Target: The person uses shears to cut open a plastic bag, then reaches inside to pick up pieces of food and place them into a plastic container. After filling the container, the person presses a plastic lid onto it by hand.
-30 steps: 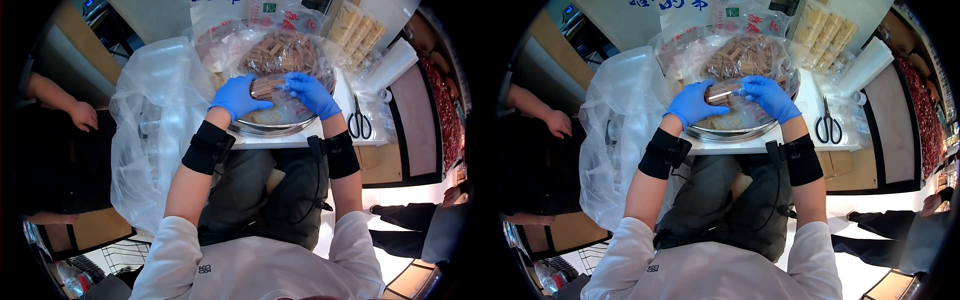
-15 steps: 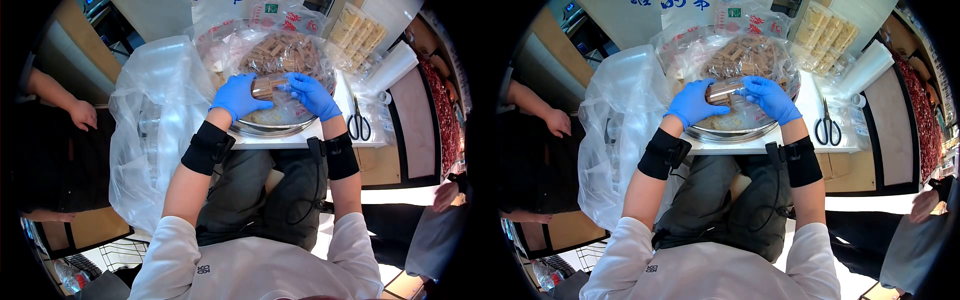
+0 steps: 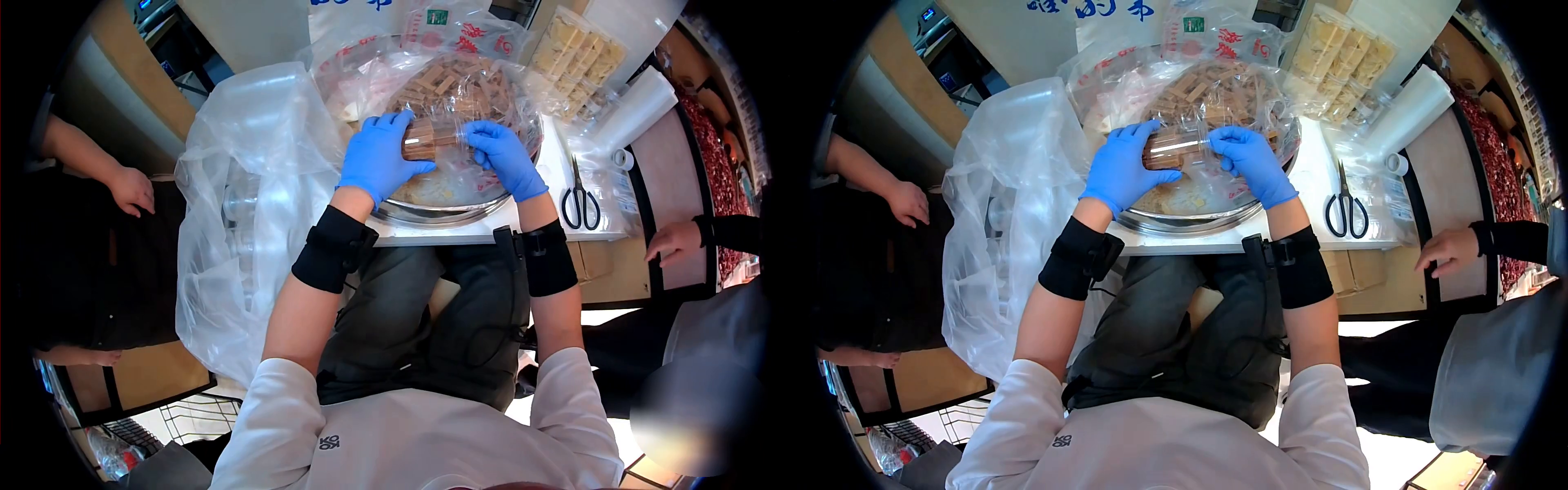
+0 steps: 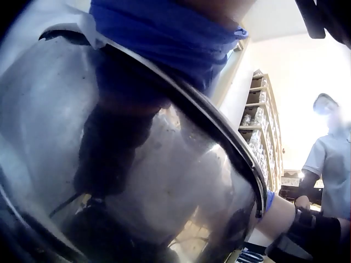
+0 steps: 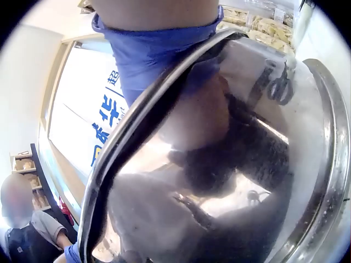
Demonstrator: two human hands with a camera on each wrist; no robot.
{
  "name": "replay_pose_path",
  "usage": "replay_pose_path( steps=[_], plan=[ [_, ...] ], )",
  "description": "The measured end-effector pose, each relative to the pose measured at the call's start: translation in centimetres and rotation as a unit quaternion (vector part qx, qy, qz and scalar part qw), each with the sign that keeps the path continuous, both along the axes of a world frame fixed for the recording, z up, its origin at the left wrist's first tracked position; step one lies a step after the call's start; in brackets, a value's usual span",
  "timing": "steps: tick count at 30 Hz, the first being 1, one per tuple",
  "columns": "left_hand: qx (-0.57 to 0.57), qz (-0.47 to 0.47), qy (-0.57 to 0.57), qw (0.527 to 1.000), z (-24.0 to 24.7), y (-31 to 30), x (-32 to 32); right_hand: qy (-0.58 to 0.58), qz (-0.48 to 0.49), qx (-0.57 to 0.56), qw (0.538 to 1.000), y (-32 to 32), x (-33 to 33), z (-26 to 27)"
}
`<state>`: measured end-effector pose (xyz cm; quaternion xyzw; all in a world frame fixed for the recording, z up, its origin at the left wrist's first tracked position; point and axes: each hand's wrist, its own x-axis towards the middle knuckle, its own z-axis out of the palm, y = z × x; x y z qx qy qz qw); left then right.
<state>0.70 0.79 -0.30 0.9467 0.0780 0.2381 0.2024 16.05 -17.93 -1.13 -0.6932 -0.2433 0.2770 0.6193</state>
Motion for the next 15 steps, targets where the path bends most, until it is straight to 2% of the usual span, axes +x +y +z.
replay_pose_path(
  steps=[4,6,10,12,15],
  plan=[
    [0.023,-0.004,-0.029,0.999,0.0,0.1,0.0,-0.003,-0.019,-0.024,1.000,0.2,-0.8,0.7],
    [0.023,0.000,-0.058,0.998,-0.1,-0.1,0.0,-0.039,-0.070,0.023,0.997,0.3,-1.2,0.9],
    [0.014,0.004,-0.050,0.999,0.3,-0.2,0.0,-0.041,-0.033,0.053,0.997,-0.1,-0.9,1.0],
    [-0.034,-0.001,0.109,0.993,0.9,-0.4,-0.2,-0.007,0.031,0.050,0.998,-0.2,-0.5,0.5],
    [-0.025,-0.020,0.153,0.988,0.6,-0.1,0.3,0.009,0.044,0.000,0.999,0.0,-0.2,0.0]
  ],
)
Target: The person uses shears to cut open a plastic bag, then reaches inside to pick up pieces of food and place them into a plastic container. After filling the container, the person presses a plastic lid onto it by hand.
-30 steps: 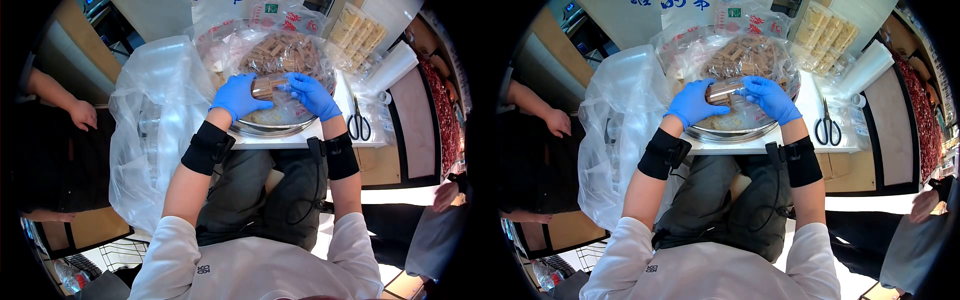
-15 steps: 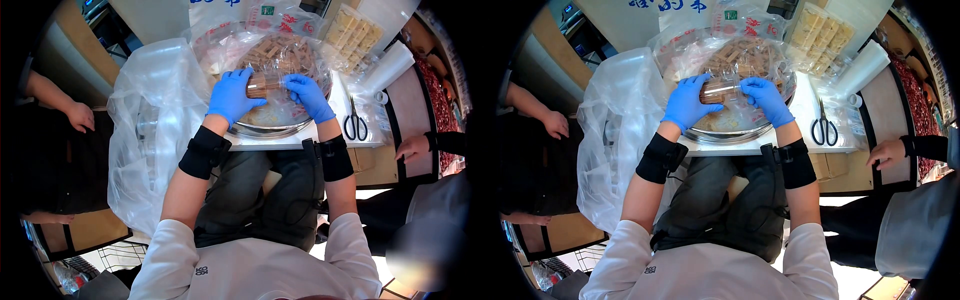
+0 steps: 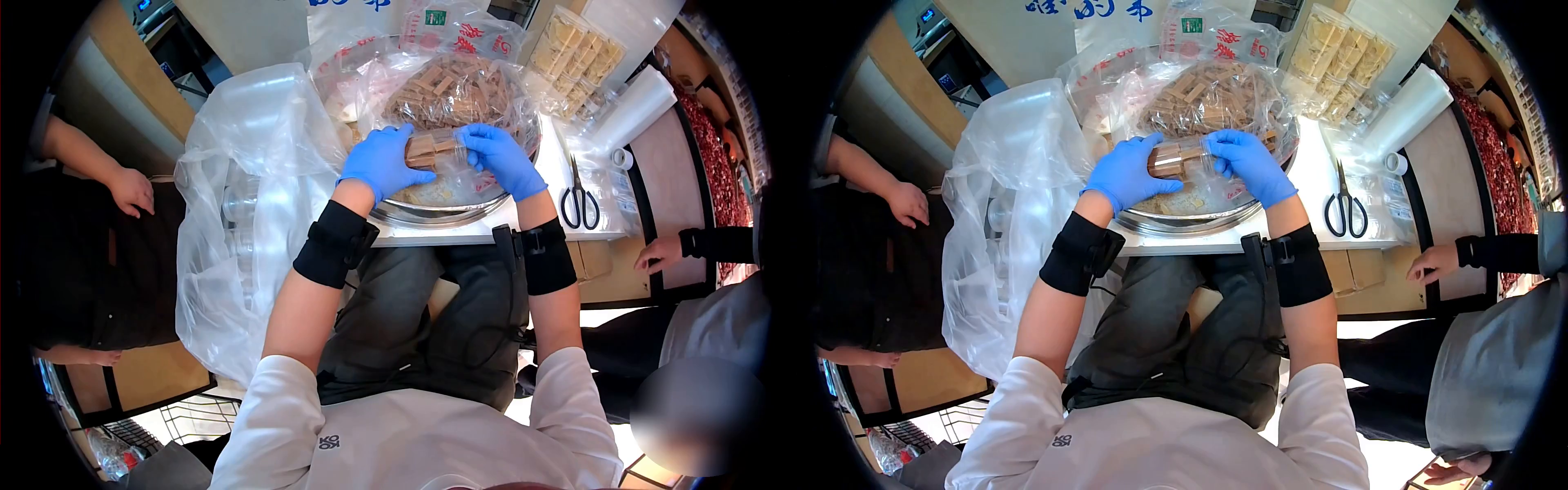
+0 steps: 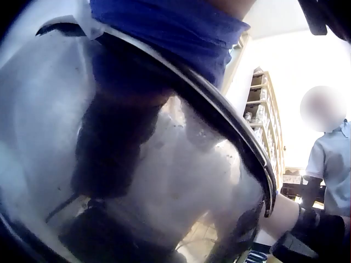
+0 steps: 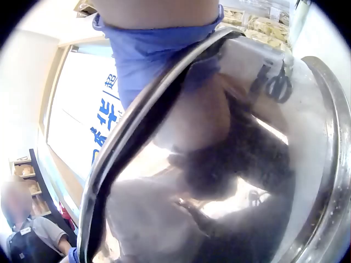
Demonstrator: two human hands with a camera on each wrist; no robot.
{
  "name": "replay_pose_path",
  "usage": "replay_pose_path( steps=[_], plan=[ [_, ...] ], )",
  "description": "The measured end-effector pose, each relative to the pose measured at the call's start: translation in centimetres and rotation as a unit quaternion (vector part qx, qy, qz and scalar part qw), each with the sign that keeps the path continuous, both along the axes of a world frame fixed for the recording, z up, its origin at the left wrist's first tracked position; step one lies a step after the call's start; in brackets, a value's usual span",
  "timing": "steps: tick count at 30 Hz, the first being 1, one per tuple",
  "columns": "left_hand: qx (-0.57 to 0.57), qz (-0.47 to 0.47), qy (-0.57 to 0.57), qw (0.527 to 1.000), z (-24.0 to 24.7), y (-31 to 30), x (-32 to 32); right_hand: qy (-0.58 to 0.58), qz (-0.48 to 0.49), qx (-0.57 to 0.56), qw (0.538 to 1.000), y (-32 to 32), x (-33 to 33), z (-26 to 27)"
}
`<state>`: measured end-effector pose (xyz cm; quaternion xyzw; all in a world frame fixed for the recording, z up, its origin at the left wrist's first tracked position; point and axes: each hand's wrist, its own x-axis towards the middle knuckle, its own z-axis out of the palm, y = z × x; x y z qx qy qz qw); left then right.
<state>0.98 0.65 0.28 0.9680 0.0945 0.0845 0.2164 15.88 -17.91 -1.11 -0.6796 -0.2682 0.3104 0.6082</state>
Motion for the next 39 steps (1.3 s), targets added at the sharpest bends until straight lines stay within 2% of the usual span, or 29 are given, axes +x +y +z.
replay_pose_path(
  steps=[3,10,12,13,16,18,19,21,25,27,28,30,33,34,36,39],
  plan=[
    [0.041,-0.009,-0.031,0.999,-0.7,0.2,0.0,0.001,-0.002,-0.009,1.000,0.1,0.0,0.0],
    [0.064,-0.005,-0.004,0.998,-0.8,-0.2,0.3,0.017,-0.044,-0.034,0.998,0.2,-0.7,0.6],
    [0.079,0.018,-0.108,0.991,-0.8,-0.4,0.0,0.017,-0.062,0.002,0.998,0.2,-0.3,0.2],
    [0.079,0.020,-0.108,0.991,-0.5,-0.5,-0.1,0.017,-0.061,0.002,0.998,0.3,-0.2,-0.1],
    [0.061,0.012,-0.070,0.996,0.1,-0.5,-0.2,-0.014,-0.046,0.011,0.999,0.3,-0.2,0.0],
    [0.057,0.012,0.052,0.997,0.0,-0.2,0.2,-0.061,-0.026,-0.062,0.996,0.3,-0.6,0.3],
    [0.056,0.011,0.051,0.997,-0.5,-0.2,0.2,-0.062,-0.027,-0.062,0.996,0.3,-0.5,0.2],
    [0.091,0.017,-0.064,0.994,-1.1,-0.3,0.0,-0.057,-0.004,-0.076,0.996,0.4,-0.3,-0.1],
    [0.091,0.001,-0.025,0.996,-0.7,-0.1,0.2,-0.050,-0.012,-0.095,0.994,0.5,-0.4,0.2],
    [0.051,-0.058,-0.012,0.997,-1.6,0.8,1.0,-0.049,0.012,-0.139,0.989,0.5,-0.1,0.1],
    [0.051,-0.057,-0.013,0.997,-2.1,1.0,1.1,-0.050,0.013,-0.139,0.989,0.5,0.0,0.0],
    [0.088,-0.065,-0.054,0.993,-2.7,1.2,1.4,-0.034,0.046,-0.180,0.982,0.5,-0.2,0.4],
    [0.132,-0.029,-0.111,0.985,-3.4,0.8,1.1,0.008,0.036,-0.146,0.989,0.5,-1.3,1.3],
    [0.131,-0.027,-0.111,0.985,-3.1,0.7,1.1,0.008,0.038,-0.147,0.988,0.4,-1.2,1.1],
    [0.103,-0.025,-0.016,0.994,-2.2,0.8,1.3,0.002,0.055,-0.160,0.986,0.3,-0.7,0.8],
    [0.069,-0.011,0.011,0.998,-0.9,0.4,0.6,0.023,0.036,-0.129,0.991,0.3,-0.5,0.4]
  ],
)
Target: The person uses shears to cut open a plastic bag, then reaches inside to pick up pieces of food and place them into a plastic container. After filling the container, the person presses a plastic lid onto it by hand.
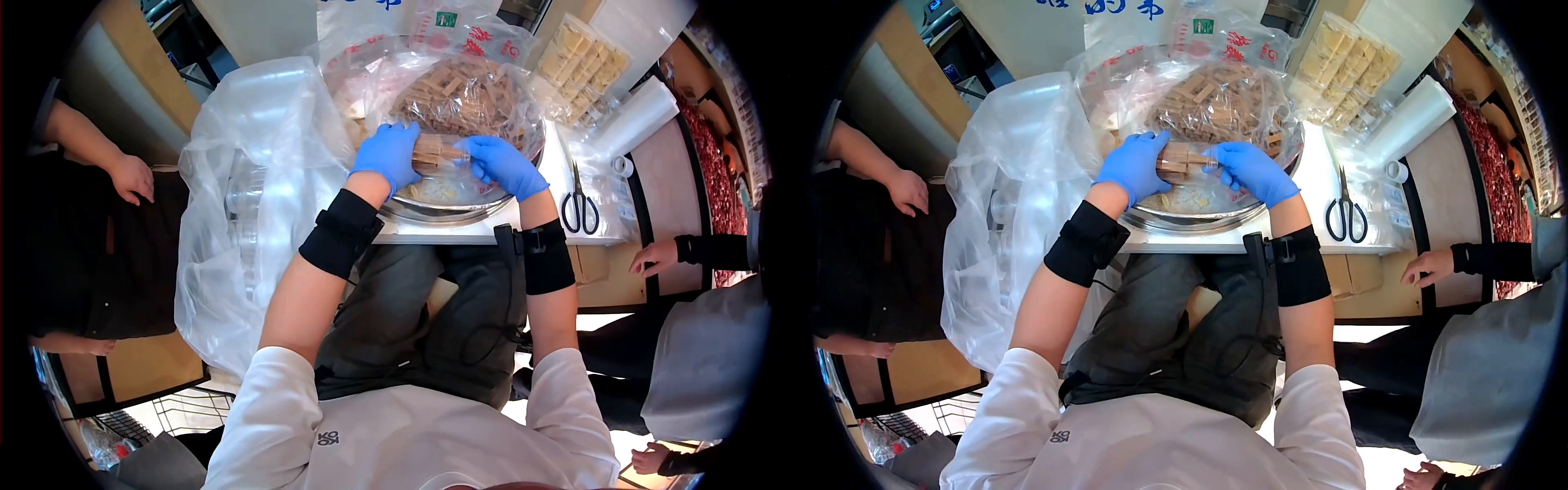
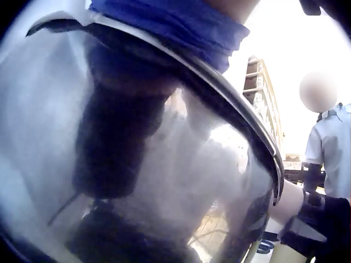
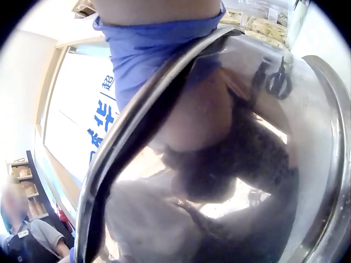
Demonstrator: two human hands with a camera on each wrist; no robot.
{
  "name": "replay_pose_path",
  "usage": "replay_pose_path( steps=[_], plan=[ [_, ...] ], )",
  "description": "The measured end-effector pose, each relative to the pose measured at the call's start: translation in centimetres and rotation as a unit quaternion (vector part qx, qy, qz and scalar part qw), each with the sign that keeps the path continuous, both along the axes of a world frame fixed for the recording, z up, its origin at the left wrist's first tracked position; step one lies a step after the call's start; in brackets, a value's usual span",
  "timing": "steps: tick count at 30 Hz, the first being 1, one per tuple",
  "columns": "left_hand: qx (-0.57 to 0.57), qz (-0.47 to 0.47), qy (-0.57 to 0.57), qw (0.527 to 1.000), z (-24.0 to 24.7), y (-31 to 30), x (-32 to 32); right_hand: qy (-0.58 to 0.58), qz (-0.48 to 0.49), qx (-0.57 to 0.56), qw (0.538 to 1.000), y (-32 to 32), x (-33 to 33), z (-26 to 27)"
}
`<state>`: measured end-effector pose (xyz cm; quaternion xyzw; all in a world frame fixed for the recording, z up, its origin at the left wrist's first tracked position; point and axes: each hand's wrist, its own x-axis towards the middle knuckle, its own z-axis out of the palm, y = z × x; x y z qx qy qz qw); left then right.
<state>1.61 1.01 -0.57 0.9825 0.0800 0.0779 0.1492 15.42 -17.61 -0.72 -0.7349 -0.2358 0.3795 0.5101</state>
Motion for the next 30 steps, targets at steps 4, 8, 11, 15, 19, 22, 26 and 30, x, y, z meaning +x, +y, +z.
replay_pose_path(
  steps=[4,8,11,15,19,22,26,30],
  plan=[
    [-0.056,0.005,-0.002,0.998,0.5,-0.1,-0.2,-0.039,0.055,0.109,0.992,-0.2,0.0,0.1],
    [-0.048,-0.005,-0.091,0.995,-1.5,0.7,0.4,0.059,-0.011,0.129,0.990,-0.5,-0.1,0.6],
    [-0.021,-0.003,-0.082,0.996,-1.1,0.2,0.1,0.045,0.026,0.117,0.992,-0.5,0.0,0.4],
    [-0.054,0.002,-0.053,0.997,-0.9,0.5,0.0,0.040,0.067,0.134,0.988,-0.6,0.2,0.3],
    [-0.096,-0.018,-0.037,0.994,-0.9,0.9,0.3,0.036,0.054,0.147,0.987,-0.6,-0.2,0.4],
    [-0.099,-0.026,-0.034,0.994,-0.6,0.9,0.2,0.047,0.059,0.133,0.988,-0.6,-0.1,0.5],
    [-0.156,-0.045,-0.038,0.986,-0.4,0.9,0.1,0.105,0.047,0.200,0.973,-1.1,1.0,0.0],
    [-0.177,-0.040,-0.014,0.983,0.0,1.0,0.1,0.135,0.069,0.236,0.960,-1.1,0.4,0.8]
  ],
)
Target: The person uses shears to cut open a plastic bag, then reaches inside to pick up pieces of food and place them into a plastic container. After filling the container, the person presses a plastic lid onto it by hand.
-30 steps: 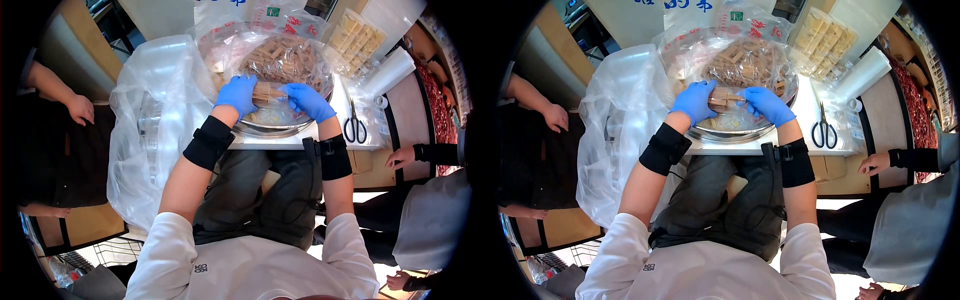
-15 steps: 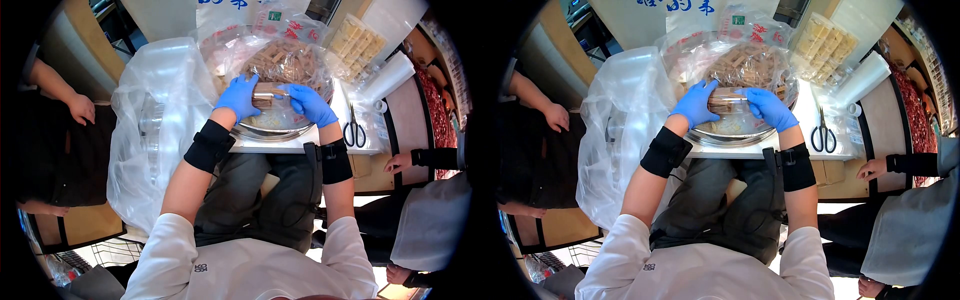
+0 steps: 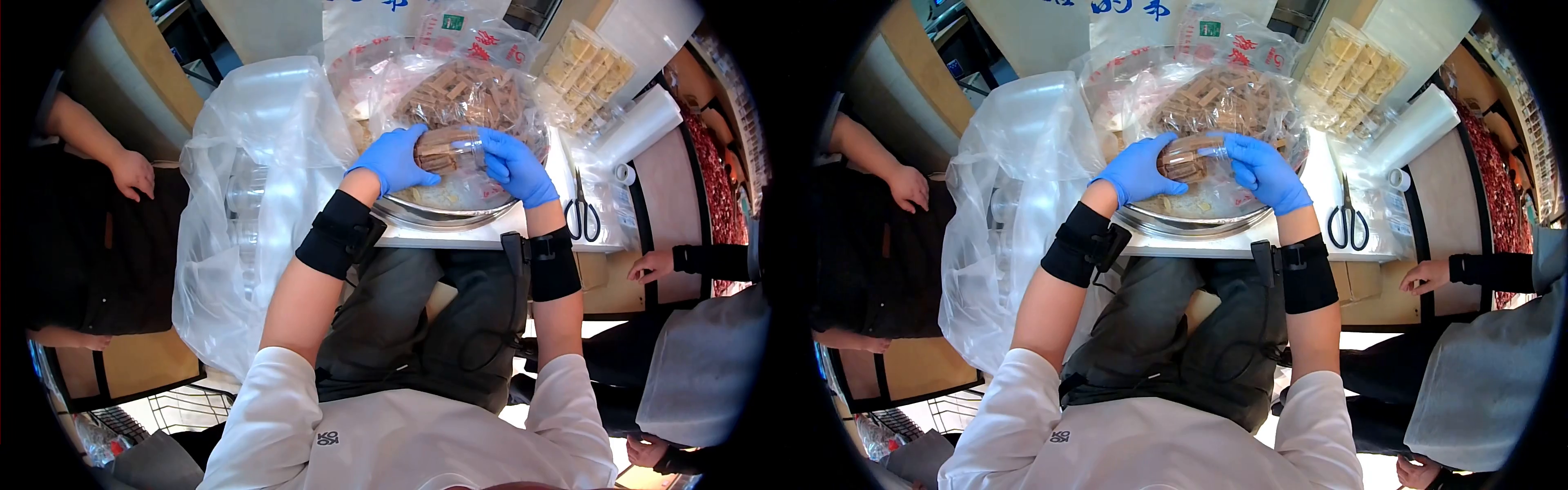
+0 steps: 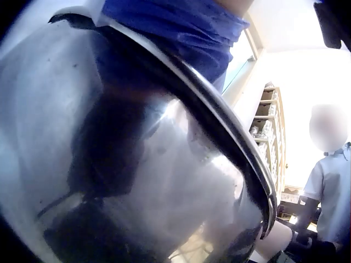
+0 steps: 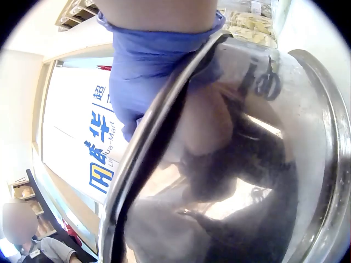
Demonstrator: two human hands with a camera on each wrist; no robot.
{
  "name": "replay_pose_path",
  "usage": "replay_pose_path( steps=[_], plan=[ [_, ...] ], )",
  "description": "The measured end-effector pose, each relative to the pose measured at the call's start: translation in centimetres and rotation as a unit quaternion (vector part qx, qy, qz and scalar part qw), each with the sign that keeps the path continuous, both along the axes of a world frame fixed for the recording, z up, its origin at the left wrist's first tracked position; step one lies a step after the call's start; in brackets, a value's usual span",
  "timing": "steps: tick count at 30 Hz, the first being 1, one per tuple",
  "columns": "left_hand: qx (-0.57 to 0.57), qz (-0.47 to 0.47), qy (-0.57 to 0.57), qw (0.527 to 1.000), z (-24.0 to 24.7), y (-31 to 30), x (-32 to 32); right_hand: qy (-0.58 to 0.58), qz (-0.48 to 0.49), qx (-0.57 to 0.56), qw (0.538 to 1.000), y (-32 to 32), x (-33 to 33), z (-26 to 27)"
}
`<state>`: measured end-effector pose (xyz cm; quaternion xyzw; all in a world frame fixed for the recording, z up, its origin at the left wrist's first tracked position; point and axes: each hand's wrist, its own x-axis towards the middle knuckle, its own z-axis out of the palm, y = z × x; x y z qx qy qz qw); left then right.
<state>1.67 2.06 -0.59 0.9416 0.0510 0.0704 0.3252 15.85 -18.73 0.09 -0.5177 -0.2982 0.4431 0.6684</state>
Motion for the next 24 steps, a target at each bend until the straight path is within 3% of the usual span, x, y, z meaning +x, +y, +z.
replay_pose_path(
  steps=[13,18,22,24],
  plan=[
    [-0.018,-0.008,-0.013,1.000,-0.3,0.2,0.0,0.014,-0.064,-0.058,0.996,0.4,0.5,-0.9],
    [-0.015,0.004,0.001,1.000,-0.3,0.1,0.2,-0.136,-0.214,-0.076,0.964,0.8,0.2,-1.5],
    [-0.015,0.011,-0.008,1.000,-0.4,0.1,0.1,-0.155,-0.227,-0.067,0.959,0.8,-0.2,-1.1],
    [-0.035,0.015,-0.011,0.999,-0.3,0.1,0.0,-0.158,-0.185,-0.070,0.968,0.7,-0.2,-0.7]
  ],
)
